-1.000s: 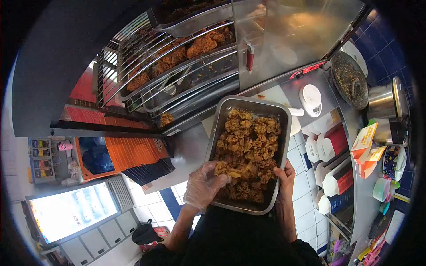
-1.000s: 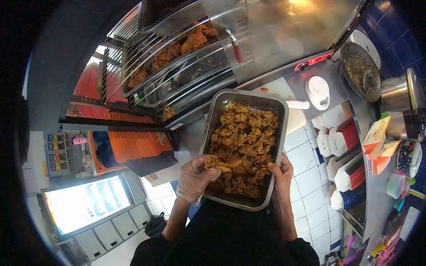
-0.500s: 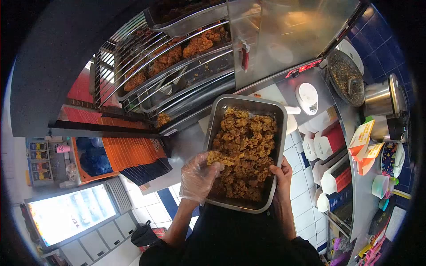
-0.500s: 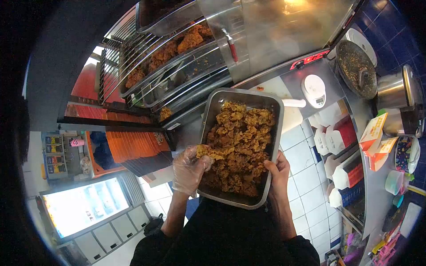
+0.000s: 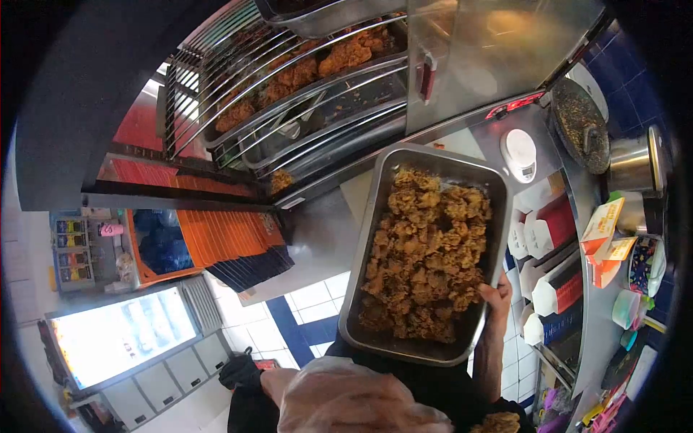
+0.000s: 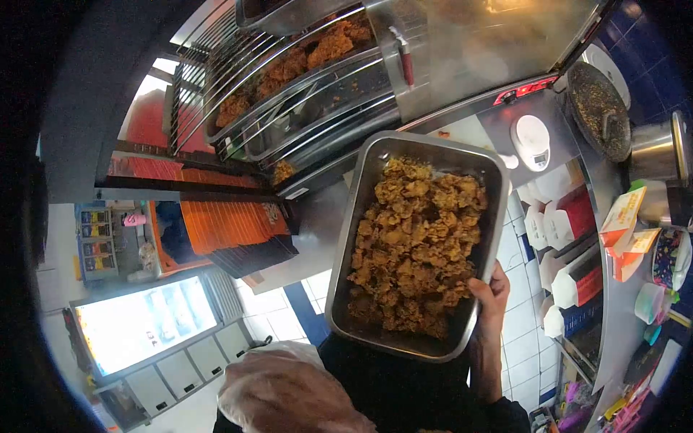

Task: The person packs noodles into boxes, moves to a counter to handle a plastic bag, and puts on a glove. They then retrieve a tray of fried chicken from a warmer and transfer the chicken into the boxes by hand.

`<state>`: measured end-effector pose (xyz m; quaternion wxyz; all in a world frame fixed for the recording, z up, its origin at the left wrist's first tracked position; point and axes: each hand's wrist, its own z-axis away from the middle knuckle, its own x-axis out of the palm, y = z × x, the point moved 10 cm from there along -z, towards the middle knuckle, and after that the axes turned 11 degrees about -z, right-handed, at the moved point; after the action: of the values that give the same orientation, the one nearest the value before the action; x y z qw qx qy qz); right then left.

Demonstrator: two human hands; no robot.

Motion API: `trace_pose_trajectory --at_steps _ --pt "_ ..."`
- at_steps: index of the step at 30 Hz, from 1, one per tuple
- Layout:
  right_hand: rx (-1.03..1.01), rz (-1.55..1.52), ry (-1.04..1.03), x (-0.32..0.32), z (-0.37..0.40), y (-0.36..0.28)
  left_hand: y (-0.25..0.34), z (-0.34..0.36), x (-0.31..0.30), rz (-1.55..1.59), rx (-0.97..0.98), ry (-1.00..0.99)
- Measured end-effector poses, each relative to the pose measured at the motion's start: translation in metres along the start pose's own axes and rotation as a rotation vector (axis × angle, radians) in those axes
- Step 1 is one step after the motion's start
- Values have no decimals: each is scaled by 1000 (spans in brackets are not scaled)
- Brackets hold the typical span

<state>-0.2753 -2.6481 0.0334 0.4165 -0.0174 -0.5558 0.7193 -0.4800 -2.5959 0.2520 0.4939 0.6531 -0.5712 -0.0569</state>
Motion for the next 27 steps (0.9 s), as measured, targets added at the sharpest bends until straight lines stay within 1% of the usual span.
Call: trace_pose_trajectory --at_steps 1,4,8,10,12,13,14,16,18,20,21,22,23,24,26,27 --pt "8 -46 20 4 4 -4 3 -1 1 -1 -4 -22" --pt "-21 1 37 3 9 -11 5 -4 7 -12 -25 -84" --pt "-1 -3 39 -2 14 -9 6 -5 1 -196 -99 -91" --pt "-11 -1 23 -2 14 -8 1 -5 -10 -515 -195 -71" --pt "-13 -1 -5 -5 14 -4 -9 -7 -28 -1072 -335 -35" --pt "-15 -3 -29 -3 13 -4 -14 -10 -47 -1331 -440 28" --pt "-27 -3 -28 2 14 -7 -21 -10 -64 -1442 -565 152" --pt "-45 -59 16 15 17 -13 -28 -3 -87 -1473 -659 290" --pt "-16 -32 23 2 16 -4 -22 -1 -94 -1520 -637 305" --pt "-13 -51 11 8 16 -5 -16 1 -106 -1569 -616 327" --pt "-4 -59 -16 6 15 -1 -20 -3 -106 -1633 -558 221" --pt "8 -67 0 6 15 1 -25 -6 -103 -1696 -498 117" --pt "10 -97 -10 7 16 2 -35 -5 -108 -1688 -580 163" --pt "11 -127 -20 10 15 2 -43 -8 -109 -1691 -568 164" --pt "6 -120 -18 21 17 -5 -52 -19 -104 -1834 -427 104" --pt "11 -113 -10 24 17 -8 -59 -22 -105 -1850 -489 62"
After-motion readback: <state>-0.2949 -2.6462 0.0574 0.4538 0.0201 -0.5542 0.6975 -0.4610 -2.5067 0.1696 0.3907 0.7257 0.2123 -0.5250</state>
